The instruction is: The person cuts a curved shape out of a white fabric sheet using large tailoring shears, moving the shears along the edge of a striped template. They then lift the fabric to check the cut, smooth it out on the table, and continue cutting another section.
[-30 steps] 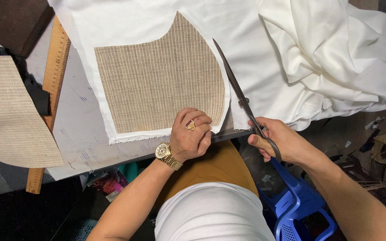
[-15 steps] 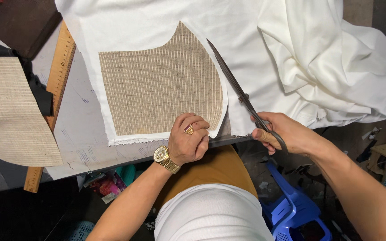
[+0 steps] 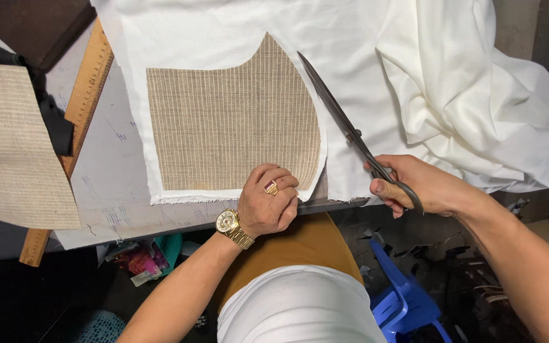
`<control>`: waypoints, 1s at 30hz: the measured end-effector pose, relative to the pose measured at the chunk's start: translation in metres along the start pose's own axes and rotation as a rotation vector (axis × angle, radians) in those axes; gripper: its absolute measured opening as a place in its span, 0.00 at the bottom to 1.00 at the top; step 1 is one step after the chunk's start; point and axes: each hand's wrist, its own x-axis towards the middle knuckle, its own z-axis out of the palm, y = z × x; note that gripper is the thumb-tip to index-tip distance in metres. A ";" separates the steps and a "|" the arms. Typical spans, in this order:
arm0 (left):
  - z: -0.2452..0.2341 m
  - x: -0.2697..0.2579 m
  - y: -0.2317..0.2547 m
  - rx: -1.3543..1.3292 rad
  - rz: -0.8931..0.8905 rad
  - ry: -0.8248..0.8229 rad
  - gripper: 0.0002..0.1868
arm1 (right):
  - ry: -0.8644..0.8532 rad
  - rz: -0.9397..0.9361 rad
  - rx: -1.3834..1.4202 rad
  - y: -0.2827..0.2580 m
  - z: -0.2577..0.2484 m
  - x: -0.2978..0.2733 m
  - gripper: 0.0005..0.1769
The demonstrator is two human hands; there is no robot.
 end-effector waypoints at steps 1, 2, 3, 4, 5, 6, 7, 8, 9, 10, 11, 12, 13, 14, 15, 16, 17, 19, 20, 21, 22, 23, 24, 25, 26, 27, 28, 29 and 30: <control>0.000 0.000 0.000 0.004 -0.005 0.004 0.05 | -0.004 0.001 -0.006 -0.008 -0.001 0.001 0.33; 0.000 0.000 0.000 0.004 0.001 0.005 0.05 | 0.003 0.000 -0.028 -0.016 -0.002 0.001 0.33; 0.000 0.001 -0.001 0.005 0.012 0.005 0.05 | 0.012 -0.006 -0.047 -0.025 -0.003 0.002 0.33; 0.000 0.000 0.000 0.009 0.012 0.008 0.05 | 0.010 -0.008 -0.051 -0.023 -0.003 0.007 0.33; 0.000 0.001 0.000 0.005 0.008 0.008 0.05 | 0.007 -0.023 -0.086 -0.023 -0.003 0.012 0.32; 0.000 0.001 -0.001 0.002 0.004 0.009 0.06 | 0.003 -0.037 -0.120 -0.023 -0.004 0.018 0.31; 0.000 0.000 -0.002 0.004 0.006 0.006 0.06 | 0.002 -0.040 -0.119 -0.025 -0.004 0.021 0.31; 0.001 0.000 -0.003 -0.004 0.003 0.012 0.06 | 0.014 -0.037 -0.111 -0.027 -0.004 0.023 0.32; 0.002 -0.001 -0.003 -0.016 -0.001 0.017 0.05 | 0.027 -0.030 -0.103 -0.028 -0.003 0.025 0.33; 0.000 -0.002 -0.003 -0.017 -0.001 0.015 0.05 | 0.027 -0.029 -0.101 -0.030 -0.002 0.026 0.33; 0.000 -0.001 -0.004 -0.010 -0.001 0.012 0.05 | 0.027 -0.028 -0.113 -0.033 -0.003 0.028 0.35; 0.001 -0.001 -0.004 -0.002 -0.001 0.009 0.05 | 0.027 -0.028 -0.125 -0.036 -0.004 0.029 0.37; 0.000 -0.001 -0.003 0.000 -0.006 0.011 0.05 | 0.023 -0.026 -0.129 -0.037 -0.004 0.030 0.37; 0.000 -0.001 -0.002 -0.004 -0.011 0.013 0.05 | 0.032 -0.016 -0.138 -0.038 -0.003 0.031 0.37; 0.000 0.000 -0.003 -0.008 -0.012 0.015 0.05 | 0.043 -0.010 -0.145 -0.040 -0.004 0.033 0.37; -0.001 0.002 -0.006 -0.005 -0.012 0.016 0.05 | 0.042 -0.012 -0.147 -0.049 -0.002 0.032 0.37; -0.002 0.002 -0.005 -0.006 -0.014 0.011 0.05 | 0.043 0.000 -0.156 -0.055 0.001 0.028 0.35; -0.001 0.001 -0.003 -0.010 -0.016 0.009 0.05 | 0.046 0.012 -0.166 -0.058 0.001 0.024 0.34; -0.002 0.000 -0.003 -0.012 -0.018 0.007 0.05 | 0.026 0.014 -0.154 -0.057 -0.001 0.024 0.32; -0.001 0.002 -0.005 -0.008 -0.013 0.010 0.06 | 0.009 0.009 -0.147 -0.058 -0.005 0.025 0.30; 0.000 0.003 -0.006 -0.004 -0.006 0.018 0.06 | 0.014 0.002 -0.154 -0.061 -0.009 0.023 0.30; 0.000 0.002 -0.006 -0.007 -0.011 0.013 0.06 | 0.004 0.015 -0.137 -0.063 -0.011 0.021 0.32; 0.000 0.000 -0.005 -0.010 -0.017 0.009 0.05 | -0.006 0.027 -0.119 -0.064 -0.013 0.020 0.34; -0.002 0.000 -0.005 -0.012 -0.024 0.005 0.05 | -0.011 0.034 -0.117 -0.063 -0.013 0.022 0.34; -0.003 0.000 -0.004 -0.014 -0.026 0.002 0.05 | -0.012 0.017 -0.119 -0.061 -0.013 0.025 0.33; -0.002 0.002 -0.006 -0.015 -0.019 0.002 0.05 | -0.005 -0.006 -0.123 -0.061 -0.016 0.027 0.32; -0.002 0.002 -0.005 -0.017 -0.018 0.002 0.05 | -0.003 -0.006 -0.123 -0.063 -0.015 0.028 0.32; -0.002 0.002 -0.005 -0.018 -0.022 0.001 0.05 | -0.013 -0.019 -0.126 -0.066 -0.013 0.030 0.31; -0.003 0.002 -0.004 -0.018 -0.027 -0.001 0.05 | -0.024 -0.033 -0.129 -0.069 -0.012 0.031 0.29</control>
